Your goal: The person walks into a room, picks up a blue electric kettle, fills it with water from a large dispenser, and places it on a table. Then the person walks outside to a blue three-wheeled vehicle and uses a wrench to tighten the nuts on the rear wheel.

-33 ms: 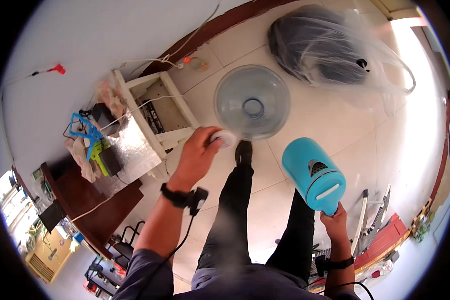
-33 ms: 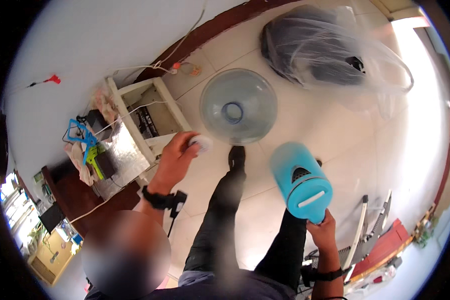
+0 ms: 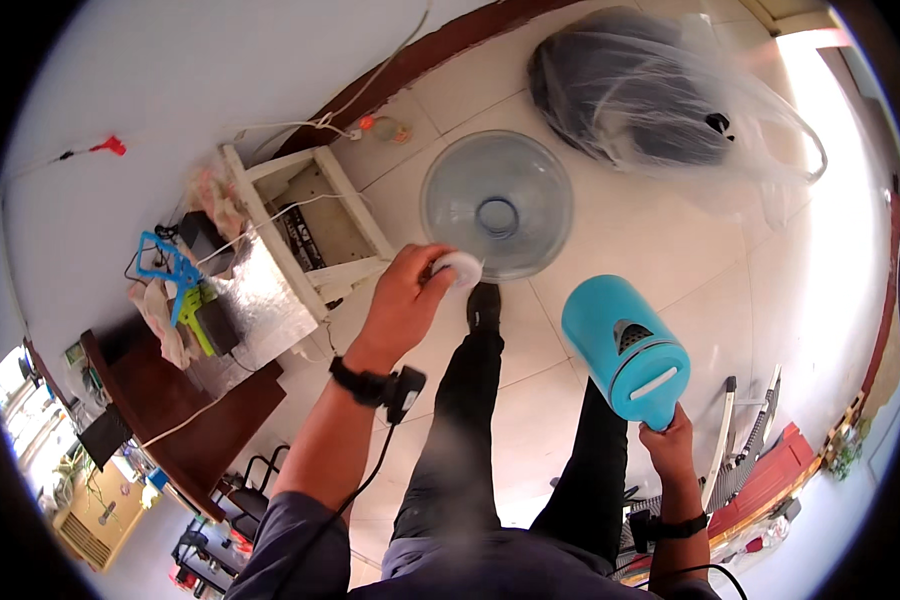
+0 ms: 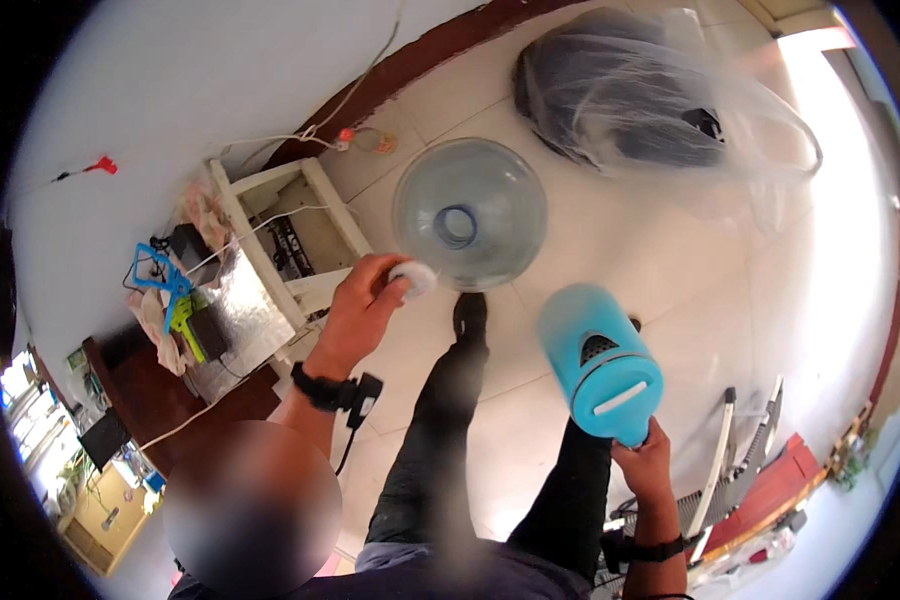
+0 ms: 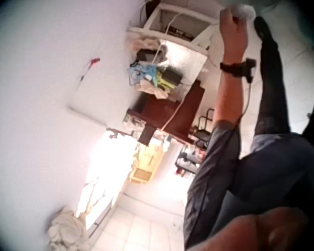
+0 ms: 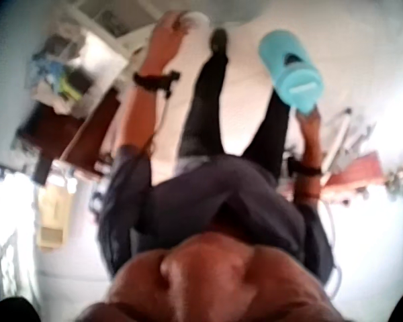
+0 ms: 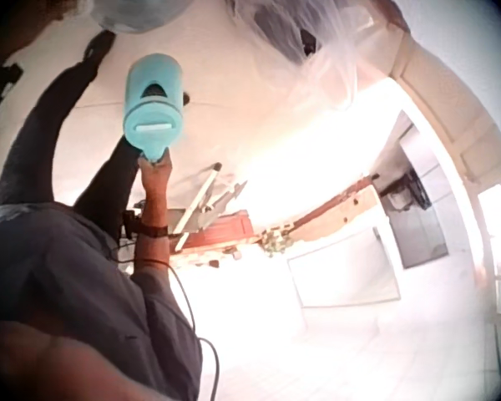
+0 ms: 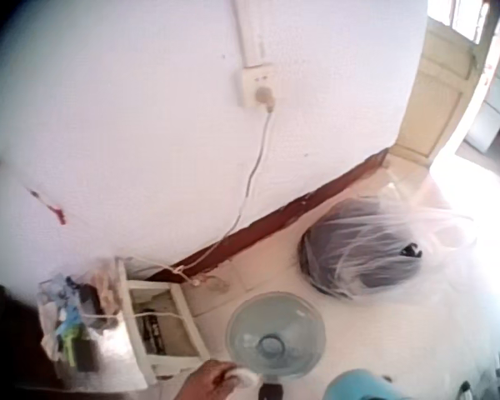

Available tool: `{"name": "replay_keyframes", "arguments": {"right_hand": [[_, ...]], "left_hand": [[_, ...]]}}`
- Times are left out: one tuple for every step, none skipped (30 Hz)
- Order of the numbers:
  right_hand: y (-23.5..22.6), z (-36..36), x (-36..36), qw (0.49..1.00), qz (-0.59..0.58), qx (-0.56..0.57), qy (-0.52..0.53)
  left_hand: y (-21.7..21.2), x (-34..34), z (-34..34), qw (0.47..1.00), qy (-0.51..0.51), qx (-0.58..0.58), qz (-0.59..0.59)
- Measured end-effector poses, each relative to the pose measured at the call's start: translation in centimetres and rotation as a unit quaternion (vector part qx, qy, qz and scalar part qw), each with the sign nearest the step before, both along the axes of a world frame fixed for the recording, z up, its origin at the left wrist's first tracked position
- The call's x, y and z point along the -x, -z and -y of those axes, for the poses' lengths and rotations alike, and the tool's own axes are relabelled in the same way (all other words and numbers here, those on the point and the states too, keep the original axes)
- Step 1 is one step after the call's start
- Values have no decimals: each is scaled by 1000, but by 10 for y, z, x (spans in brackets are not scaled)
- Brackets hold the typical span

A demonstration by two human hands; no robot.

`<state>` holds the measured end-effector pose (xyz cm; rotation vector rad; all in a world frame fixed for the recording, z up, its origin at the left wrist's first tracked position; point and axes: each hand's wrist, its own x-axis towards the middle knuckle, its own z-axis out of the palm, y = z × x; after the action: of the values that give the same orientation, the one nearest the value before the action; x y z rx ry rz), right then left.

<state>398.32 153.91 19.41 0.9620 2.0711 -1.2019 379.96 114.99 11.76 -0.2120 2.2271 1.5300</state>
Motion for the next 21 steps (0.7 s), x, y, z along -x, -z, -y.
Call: {"name": "replay_keyframes", "arguments": {"right_hand": [[-1,-6,-3,1000,3,-3,4],[-1,-11,-7,1000,-4,-2,9],[0,-16,-10,1000,-11,-1,13],[0,-20,-13,1000,-18,0,15],[1,-23,-15,999,-19,4,28],[0,-26,-15,999,-20,8,41],[-1,-30,-16,998,-22,12,53],[-1,-34,-18,998,-15,17,61],[-1,-39,-20,997,-9,22,69],[-1,-44,-22,997,-3,26,77],[0,-49,-26,997,-4,22,78],[2,-54,-31,997,-6,18,80],[3,-59,-34,997,-7,13,82],[5,-64,-36,997,-1,9,75],[7,-69,-37,998,5,5,69],[9,-72,-37,998,12,1,62],[9,-73,-37,998,10,3,69],[9,-74,-37,997,9,6,75],[9,-75,-37,997,8,9,81],[8,-76,-36,996,6,15,85],[8,-78,-35,996,3,20,90]], "left_hand": [[5,12,-19,999,13,17,-31],[2,24,-32,997,25,37,-62],[1,32,-42,993,36,57,-93],[7,34,-48,991,34,77,-107],[15,35,-54,987,31,97,-123],[21,35,-58,983,28,118,-138],[25,34,-60,983,23,131,-127],[24,35,-61,983,18,143,-116],[23,36,-63,982,12,156,-105],[24,37,-66,979,10,163,-118],[27,36,-68,976,8,171,-132],[31,36,-70,973,5,177,-145],[35,38,-71,971,9,172,-164],[39,40,-70,969,10,171,-180],[43,42,-70,966,12,170,-197],[46,42,-71,969,9,149,-194],[47,44,-73,973,6,126,-194],[48,45,-75,975,3,104,-194],[48,44,-79,983,-33,82,-160],[46,44,-87,988,-69,58,-126],[45,45,-92,990,-105,35,-91]]}}
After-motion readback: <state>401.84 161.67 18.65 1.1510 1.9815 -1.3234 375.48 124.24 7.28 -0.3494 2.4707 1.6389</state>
